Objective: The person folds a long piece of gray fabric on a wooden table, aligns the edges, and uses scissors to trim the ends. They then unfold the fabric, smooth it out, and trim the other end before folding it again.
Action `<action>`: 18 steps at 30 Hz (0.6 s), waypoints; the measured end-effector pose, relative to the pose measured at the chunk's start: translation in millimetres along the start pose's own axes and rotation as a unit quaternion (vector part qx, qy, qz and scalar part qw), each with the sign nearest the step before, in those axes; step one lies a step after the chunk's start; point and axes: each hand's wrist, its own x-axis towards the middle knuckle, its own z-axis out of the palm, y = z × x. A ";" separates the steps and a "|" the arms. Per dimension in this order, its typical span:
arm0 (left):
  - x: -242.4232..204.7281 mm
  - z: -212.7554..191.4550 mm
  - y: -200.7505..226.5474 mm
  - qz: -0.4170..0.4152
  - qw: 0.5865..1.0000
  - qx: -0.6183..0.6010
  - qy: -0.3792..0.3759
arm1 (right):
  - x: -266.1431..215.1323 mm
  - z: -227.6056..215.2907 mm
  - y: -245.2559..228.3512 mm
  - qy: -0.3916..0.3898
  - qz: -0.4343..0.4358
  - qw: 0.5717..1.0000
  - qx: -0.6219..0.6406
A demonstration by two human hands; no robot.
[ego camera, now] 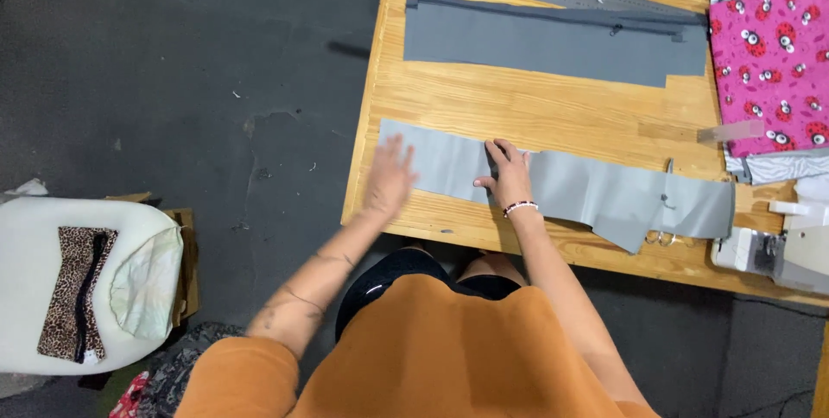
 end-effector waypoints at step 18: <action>-20.5 11.1 49.8 -0.042 0.997 0.001 0.071 | 3.6 12.4 12.6 0.021 -0.016 1.000 0.011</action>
